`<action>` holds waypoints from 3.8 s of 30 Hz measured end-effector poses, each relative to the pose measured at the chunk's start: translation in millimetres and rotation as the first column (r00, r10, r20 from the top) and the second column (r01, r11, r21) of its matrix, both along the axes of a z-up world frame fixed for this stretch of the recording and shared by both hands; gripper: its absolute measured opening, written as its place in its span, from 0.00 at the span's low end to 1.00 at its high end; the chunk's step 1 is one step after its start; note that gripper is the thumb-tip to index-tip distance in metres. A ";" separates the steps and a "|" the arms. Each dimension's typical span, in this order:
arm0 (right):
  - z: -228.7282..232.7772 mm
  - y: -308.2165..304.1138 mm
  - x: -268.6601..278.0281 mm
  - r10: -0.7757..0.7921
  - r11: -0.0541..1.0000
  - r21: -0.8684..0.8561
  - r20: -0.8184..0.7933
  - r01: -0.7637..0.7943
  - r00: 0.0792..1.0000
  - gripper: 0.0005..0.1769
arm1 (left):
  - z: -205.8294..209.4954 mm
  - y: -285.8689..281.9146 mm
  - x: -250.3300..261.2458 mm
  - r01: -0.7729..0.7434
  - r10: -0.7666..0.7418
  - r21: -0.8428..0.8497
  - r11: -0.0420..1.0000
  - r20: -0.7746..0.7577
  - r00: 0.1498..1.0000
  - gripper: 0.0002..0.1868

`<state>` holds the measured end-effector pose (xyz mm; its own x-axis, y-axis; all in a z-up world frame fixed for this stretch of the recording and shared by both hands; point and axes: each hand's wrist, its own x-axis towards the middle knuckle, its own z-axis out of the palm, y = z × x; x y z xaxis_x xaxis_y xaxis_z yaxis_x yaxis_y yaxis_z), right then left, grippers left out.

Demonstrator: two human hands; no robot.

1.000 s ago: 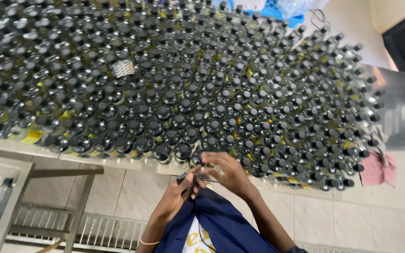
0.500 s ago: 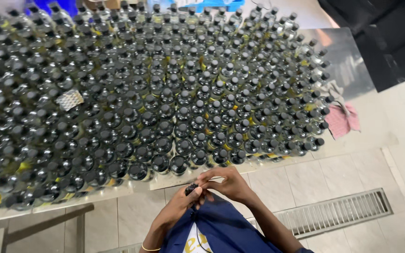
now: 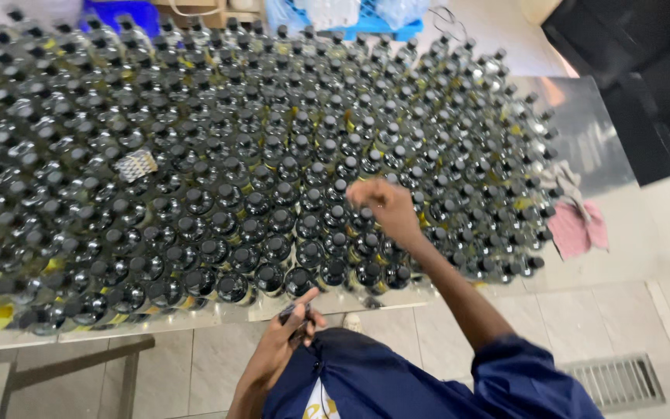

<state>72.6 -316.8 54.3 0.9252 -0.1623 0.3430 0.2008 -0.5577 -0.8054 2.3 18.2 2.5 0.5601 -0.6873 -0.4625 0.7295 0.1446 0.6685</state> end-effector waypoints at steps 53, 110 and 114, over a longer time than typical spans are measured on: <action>-50.8 -122.8 141.4 0.416 0.792 -0.300 -0.373 -0.532 0.830 0.14 | 2.9 -128.9 -89.9 -0.563 0.570 0.116 0.818 -0.039 0.821 0.47; -162.5 -267.4 -376.4 -0.861 0.473 -0.218 0.092 0.854 0.501 0.25 | 18.8 -187.8 -60.8 -0.002 -0.014 -0.113 0.994 -0.144 0.989 0.42; -12.0 -196.0 -324.9 -0.741 0.640 0.168 -0.125 0.750 0.660 0.21 | 26.5 -174.8 -61.2 0.075 -0.092 -0.153 0.985 -0.108 0.990 0.44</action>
<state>-252.2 -512.7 42.3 0.4739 -0.8593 0.1923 -0.2502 -0.3408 -0.9062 -58.8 -156.6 28.9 0.4473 -0.7950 -0.4097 0.8135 0.1713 0.5557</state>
